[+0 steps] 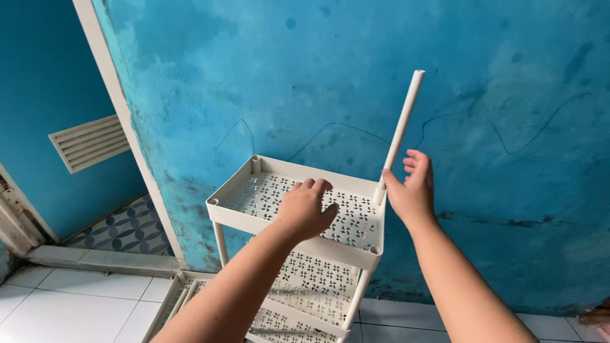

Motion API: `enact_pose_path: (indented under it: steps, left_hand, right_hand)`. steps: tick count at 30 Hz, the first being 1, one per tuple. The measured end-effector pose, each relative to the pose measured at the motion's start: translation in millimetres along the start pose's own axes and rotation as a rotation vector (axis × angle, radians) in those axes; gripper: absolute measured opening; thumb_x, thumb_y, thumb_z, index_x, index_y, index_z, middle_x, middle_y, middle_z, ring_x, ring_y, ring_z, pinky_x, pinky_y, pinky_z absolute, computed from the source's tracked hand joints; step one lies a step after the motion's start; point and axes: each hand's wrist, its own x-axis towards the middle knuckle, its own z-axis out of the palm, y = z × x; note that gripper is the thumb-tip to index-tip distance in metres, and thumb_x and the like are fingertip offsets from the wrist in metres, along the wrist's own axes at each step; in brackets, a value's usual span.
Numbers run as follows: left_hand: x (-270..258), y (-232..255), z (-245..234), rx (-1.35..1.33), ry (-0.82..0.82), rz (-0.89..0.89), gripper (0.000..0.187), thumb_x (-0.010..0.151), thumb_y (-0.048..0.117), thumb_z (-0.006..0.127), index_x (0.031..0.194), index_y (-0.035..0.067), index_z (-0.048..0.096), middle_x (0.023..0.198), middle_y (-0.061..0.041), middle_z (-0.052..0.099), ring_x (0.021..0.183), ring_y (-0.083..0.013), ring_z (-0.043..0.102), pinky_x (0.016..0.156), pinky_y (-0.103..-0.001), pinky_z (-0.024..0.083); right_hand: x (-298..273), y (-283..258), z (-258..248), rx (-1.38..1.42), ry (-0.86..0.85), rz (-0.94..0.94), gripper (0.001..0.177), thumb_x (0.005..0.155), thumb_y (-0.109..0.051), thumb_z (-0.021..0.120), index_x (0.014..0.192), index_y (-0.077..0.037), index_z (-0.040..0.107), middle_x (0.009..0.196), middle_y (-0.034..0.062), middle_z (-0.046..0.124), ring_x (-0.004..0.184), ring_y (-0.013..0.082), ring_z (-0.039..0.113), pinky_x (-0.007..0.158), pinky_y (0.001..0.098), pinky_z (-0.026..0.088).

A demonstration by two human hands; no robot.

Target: The person assembles a white plastic three-tier rolling cart by inserting vertical support poles into the perforated trays and securing them. The person handles the trays and poles by hand, aligning and pushing the poles into place to form the cart structure.

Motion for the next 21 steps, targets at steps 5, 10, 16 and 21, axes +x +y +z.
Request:
enact_pose_path:
  steps: [5, 10, 16, 21]
  left_hand:
    - [25.7, -16.4, 30.9, -0.434, -0.541, -0.46, 0.067, 0.084, 0.044, 0.07, 0.14, 0.012, 0.053, 0.129, -0.018, 0.067, 0.118, -0.0321, 0.069, 0.096, -0.045, 0.058]
    - [47.8, -22.9, 44.9, 0.002, -0.625, -0.375, 0.091, 0.078, 0.059, 0.071, 0.154, 0.016, 0.044, 0.15, -0.024, 0.049, 0.138, -0.0413, 0.05, 0.111, -0.049, 0.043]
    - [47.8, -17.7, 55.2, 0.311, -0.907, -0.312, 0.125, 0.066, 0.075, 0.074, 0.166, 0.025, 0.017, 0.169, -0.028, -0.003, 0.154, -0.0555, -0.005, 0.123, -0.062, 0.016]
    - [39.4, -21.8, 56.0, 0.302, -0.903, -0.284, 0.13, 0.062, 0.079, 0.074, 0.166, 0.026, 0.015, 0.169, -0.026, -0.003, 0.154, -0.0543, -0.004, 0.123, -0.061, 0.017]
  right_hand:
    - [38.1, 30.0, 24.8, 0.448, -0.184, 0.263, 0.041, 0.091, -0.019, 0.075, 0.122, -0.005, 0.053, 0.102, 0.0027, 0.059, 0.093, 0.0142, 0.056, 0.079, 0.0305, 0.049]
    - [25.8, 20.2, 39.5, 0.681, -0.296, 0.472, 0.019, 0.098, -0.025, 0.065, 0.103, -0.009, 0.057, 0.079, 0.0004, 0.056, 0.069, 0.0098, 0.053, 0.065, 0.0267, 0.046]
    - [8.2, -11.0, 25.4, 0.695, -0.269, 0.627, 0.031, 0.099, -0.029, 0.069, 0.082, -0.01, 0.051, 0.061, -0.0035, 0.044, 0.051, 0.0072, 0.04, 0.05, 0.0261, 0.036]
    - [6.0, -32.0, 27.1, 0.665, -0.137, 0.647, 0.03, 0.091, -0.025, 0.073, 0.073, -0.011, 0.053, 0.053, -0.0041, 0.043, 0.042, 0.008, 0.037, 0.04, 0.0273, 0.032]
